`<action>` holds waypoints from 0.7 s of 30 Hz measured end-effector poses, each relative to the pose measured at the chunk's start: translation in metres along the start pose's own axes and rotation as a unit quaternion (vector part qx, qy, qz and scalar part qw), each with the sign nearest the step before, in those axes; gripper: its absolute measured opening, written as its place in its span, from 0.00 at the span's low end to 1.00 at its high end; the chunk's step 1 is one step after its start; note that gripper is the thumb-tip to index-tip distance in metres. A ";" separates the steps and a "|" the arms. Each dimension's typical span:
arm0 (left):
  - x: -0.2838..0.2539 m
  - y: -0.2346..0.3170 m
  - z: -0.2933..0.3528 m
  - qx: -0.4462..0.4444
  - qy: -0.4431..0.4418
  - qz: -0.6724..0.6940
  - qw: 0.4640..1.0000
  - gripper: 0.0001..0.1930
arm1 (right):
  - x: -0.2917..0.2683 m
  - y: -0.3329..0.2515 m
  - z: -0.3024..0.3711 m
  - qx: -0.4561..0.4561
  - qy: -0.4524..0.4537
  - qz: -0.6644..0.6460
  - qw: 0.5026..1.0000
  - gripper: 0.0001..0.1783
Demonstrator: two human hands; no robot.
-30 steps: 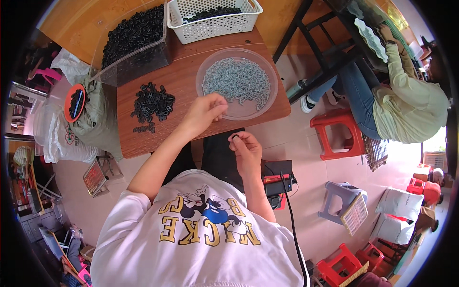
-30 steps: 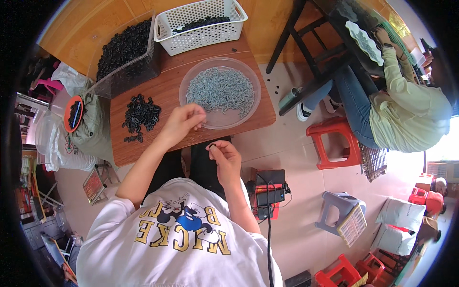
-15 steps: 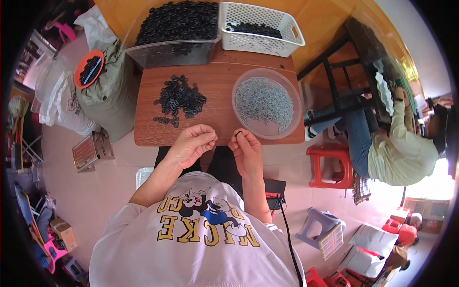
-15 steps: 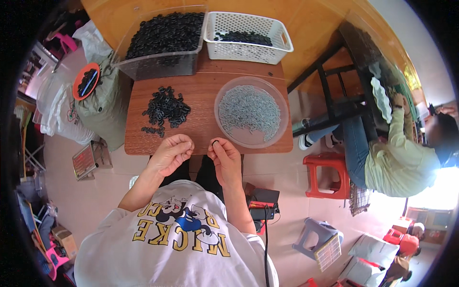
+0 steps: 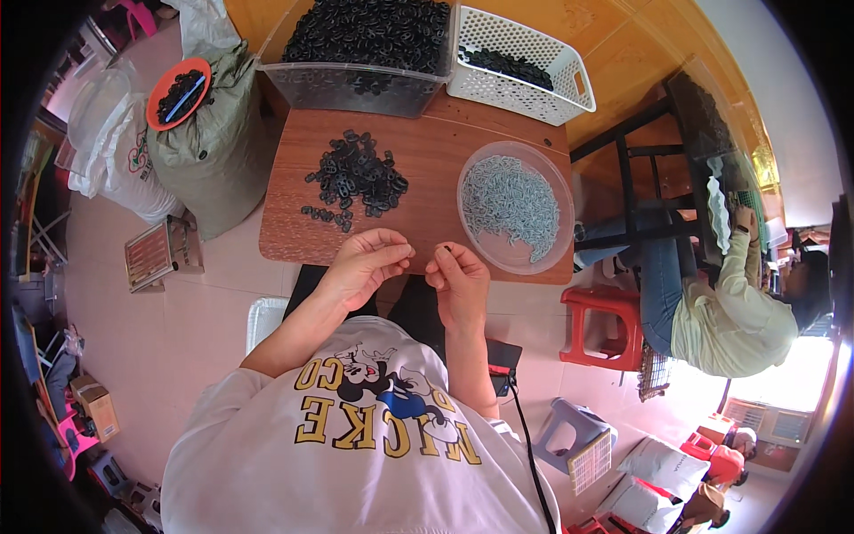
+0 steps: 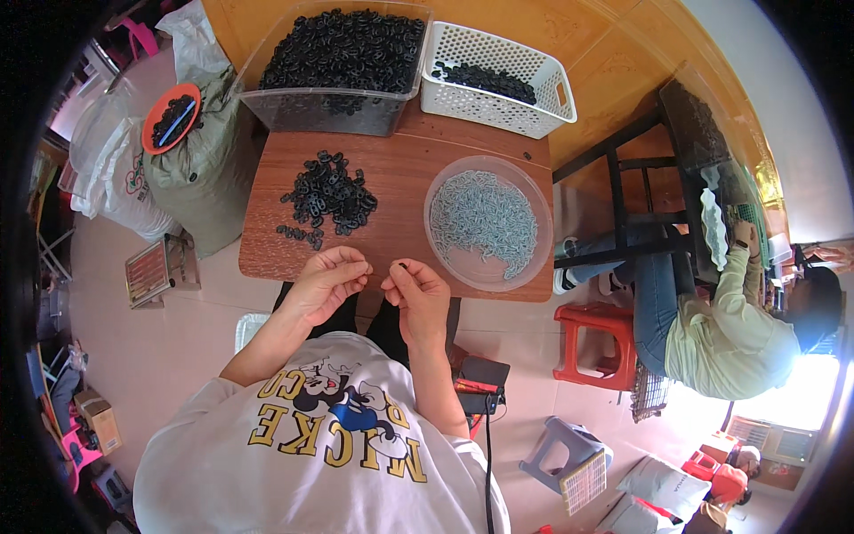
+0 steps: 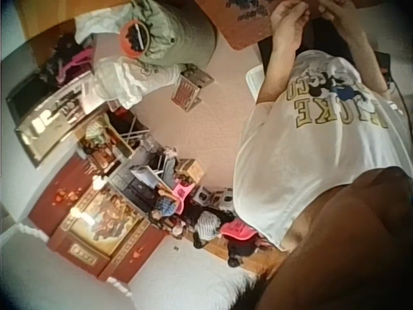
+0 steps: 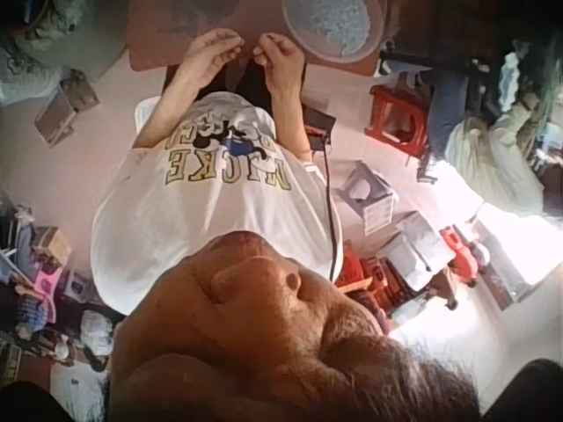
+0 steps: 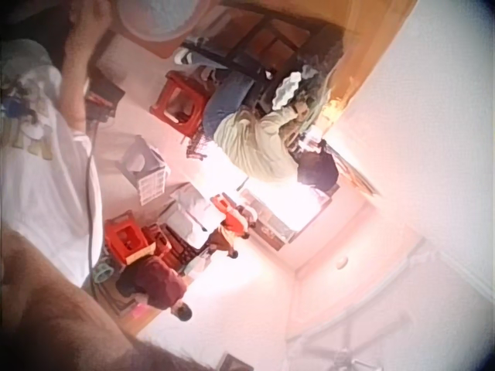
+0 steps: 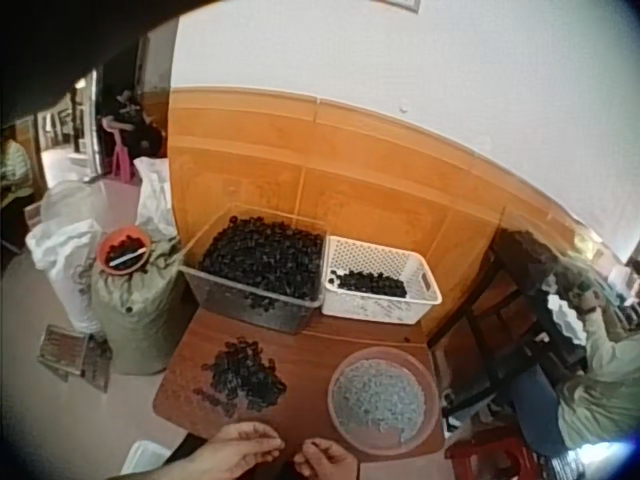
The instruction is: The person repeatedly picks up small black plastic components and light-blue fasteners from a table, inserts the fasteners into the components, and places the assembled units into a clear plastic bowl. The process is performed by hand without tools.
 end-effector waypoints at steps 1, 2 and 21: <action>0.000 0.001 0.000 0.001 0.003 0.004 1.000 0.04 | -0.001 0.001 -0.001 -0.002 -0.001 0.003 1.000 0.06; 0.000 0.001 0.000 0.002 0.005 0.008 1.000 0.05 | -0.001 0.001 -0.002 -0.004 -0.002 0.007 1.000 0.06; -0.004 0.005 -0.003 0.017 0.017 0.024 0.999 0.05 | 0.003 -0.011 -0.002 -0.071 0.017 0.124 0.990 0.12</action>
Point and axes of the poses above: each hand's wrist, its own z-axis away from the middle knuckle, its own x-axis out of the palm, y = z × x, the point moved 8 cm from there along -z, towards the middle knuckle, and after that the axes turned 15 degrees about -z, right-handed, at the moved point
